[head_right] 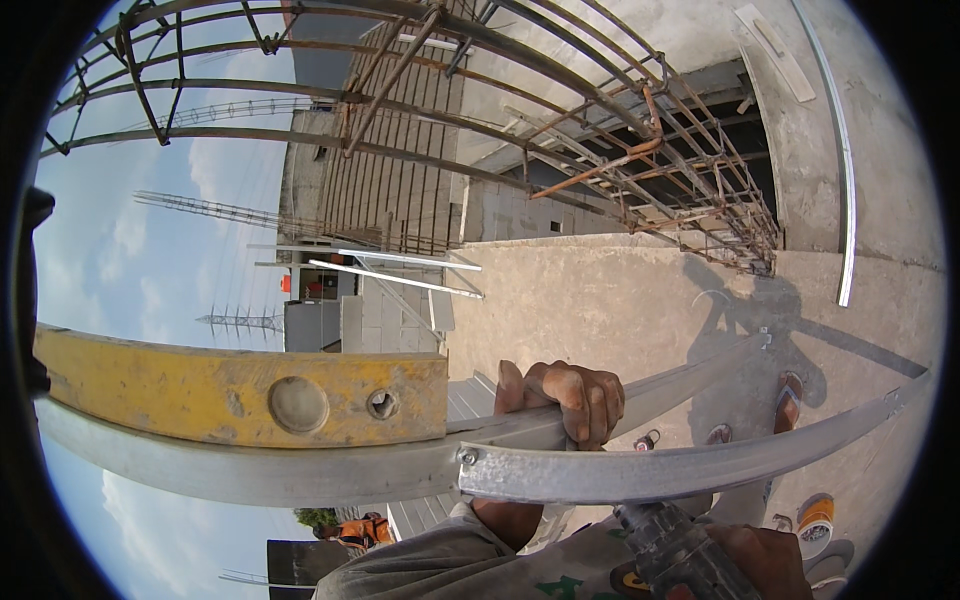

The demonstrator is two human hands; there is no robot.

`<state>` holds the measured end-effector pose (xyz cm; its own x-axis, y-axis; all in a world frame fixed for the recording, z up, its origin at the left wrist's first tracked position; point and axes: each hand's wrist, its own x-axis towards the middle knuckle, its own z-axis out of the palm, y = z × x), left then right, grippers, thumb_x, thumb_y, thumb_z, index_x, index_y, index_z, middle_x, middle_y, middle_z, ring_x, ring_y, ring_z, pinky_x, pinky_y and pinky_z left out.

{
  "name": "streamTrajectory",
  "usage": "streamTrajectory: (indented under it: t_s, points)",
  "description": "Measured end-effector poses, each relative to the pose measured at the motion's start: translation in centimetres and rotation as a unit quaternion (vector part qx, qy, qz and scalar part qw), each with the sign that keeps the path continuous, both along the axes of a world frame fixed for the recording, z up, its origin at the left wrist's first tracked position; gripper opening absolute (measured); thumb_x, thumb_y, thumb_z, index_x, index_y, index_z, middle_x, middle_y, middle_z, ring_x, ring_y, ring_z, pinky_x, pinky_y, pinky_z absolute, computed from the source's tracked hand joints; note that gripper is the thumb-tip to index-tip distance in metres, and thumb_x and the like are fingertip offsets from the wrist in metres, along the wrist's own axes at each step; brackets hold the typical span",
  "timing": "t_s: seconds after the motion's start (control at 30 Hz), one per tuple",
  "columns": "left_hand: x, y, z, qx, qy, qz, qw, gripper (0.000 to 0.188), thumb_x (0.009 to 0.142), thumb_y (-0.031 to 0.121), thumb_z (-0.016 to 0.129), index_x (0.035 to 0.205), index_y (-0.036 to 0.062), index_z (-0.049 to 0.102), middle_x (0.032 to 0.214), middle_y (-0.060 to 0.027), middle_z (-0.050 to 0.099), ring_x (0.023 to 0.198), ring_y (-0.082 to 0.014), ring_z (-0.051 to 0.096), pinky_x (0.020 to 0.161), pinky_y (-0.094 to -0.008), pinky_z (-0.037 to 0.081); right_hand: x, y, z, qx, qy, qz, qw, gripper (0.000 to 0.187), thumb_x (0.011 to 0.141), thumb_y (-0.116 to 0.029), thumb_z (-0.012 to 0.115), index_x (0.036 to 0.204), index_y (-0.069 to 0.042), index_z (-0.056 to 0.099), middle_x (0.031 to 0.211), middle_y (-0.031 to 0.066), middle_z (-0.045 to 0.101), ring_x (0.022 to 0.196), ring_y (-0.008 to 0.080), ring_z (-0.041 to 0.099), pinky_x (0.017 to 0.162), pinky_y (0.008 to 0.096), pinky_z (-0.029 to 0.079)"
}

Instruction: The person uses a cordless drill to fasten metal brackets and screws onto a vertical metal beam. They repeatedly position the drill, drive screws, and adjust the beam's orientation while working on a rooftop construction site.

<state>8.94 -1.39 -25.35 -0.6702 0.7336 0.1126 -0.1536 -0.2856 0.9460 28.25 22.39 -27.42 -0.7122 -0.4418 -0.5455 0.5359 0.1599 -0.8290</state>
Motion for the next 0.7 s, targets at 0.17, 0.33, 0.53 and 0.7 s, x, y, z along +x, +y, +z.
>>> streamTrajectory:
  t_s: [0.17, 0.33, 0.53, 0.7]
  points:
    - [0.1, 0.0, 0.1, -0.004, 0.005, 0.003, 1.000, 0.077, 0.103, 0.059, 0.008, 0.071, 0.0106, 0.059, 0.048, -0.0082, 0.053, 0.041, -0.0190, 0.046, 0.059, -0.0351, 0.040, 0.6, -0.6, 0.8, -0.057, -0.009, -0.099, 0.993, 0.062, 0.079, -0.052, 0.077, 0.105, 0.004, 0.067, 0.095, 0.0153, 0.073, 0.088, 0.0217, 0.072, 0.078, 0.0354, 0.058]
    - [0.0, 0.0, -0.2, 0.004, 0.018, -0.004, 1.000, 0.077, 0.103, 0.059, 0.009, 0.069, 0.0108, 0.058, 0.047, -0.0077, 0.051, 0.041, -0.0187, 0.045, 0.058, -0.0350, 0.040, 0.6, -0.8, 1.1, -0.082, -0.020, -0.144, 0.986, 0.065, 0.079, -0.056, 0.075, 0.104, 0.004, 0.068, 0.094, 0.0158, 0.073, 0.087, 0.0223, 0.073, 0.077, 0.0349, 0.058]
    - [0.3, 0.0, 0.0, -0.003, 0.011, 0.005, 1.000, 0.077, 0.103, 0.059, 0.009, 0.068, 0.0112, 0.058, 0.046, -0.0077, 0.051, 0.041, -0.0185, 0.045, 0.058, -0.0350, 0.040, 1.3, -0.8, 1.1, -0.093, -0.026, -0.166, 0.981, 0.070, 0.078, -0.061, 0.073, 0.103, 0.004, 0.069, 0.094, 0.0163, 0.073, 0.086, 0.0230, 0.073, 0.076, 0.0343, 0.058]
    - [0.1, 0.5, 0.5, -0.005, 0.018, 0.006, 1.000, 0.078, 0.103, 0.059, 0.009, 0.067, 0.0109, 0.058, 0.046, -0.0083, 0.051, 0.041, -0.0185, 0.045, 0.058, -0.0347, 0.040, 0.5, -0.8, 1.5, -0.082, 0.015, -0.143, 0.986, 0.072, 0.078, -0.063, 0.072, 0.104, 0.004, 0.069, 0.093, 0.0168, 0.073, 0.084, 0.0244, 0.074, 0.075, 0.0339, 0.058]
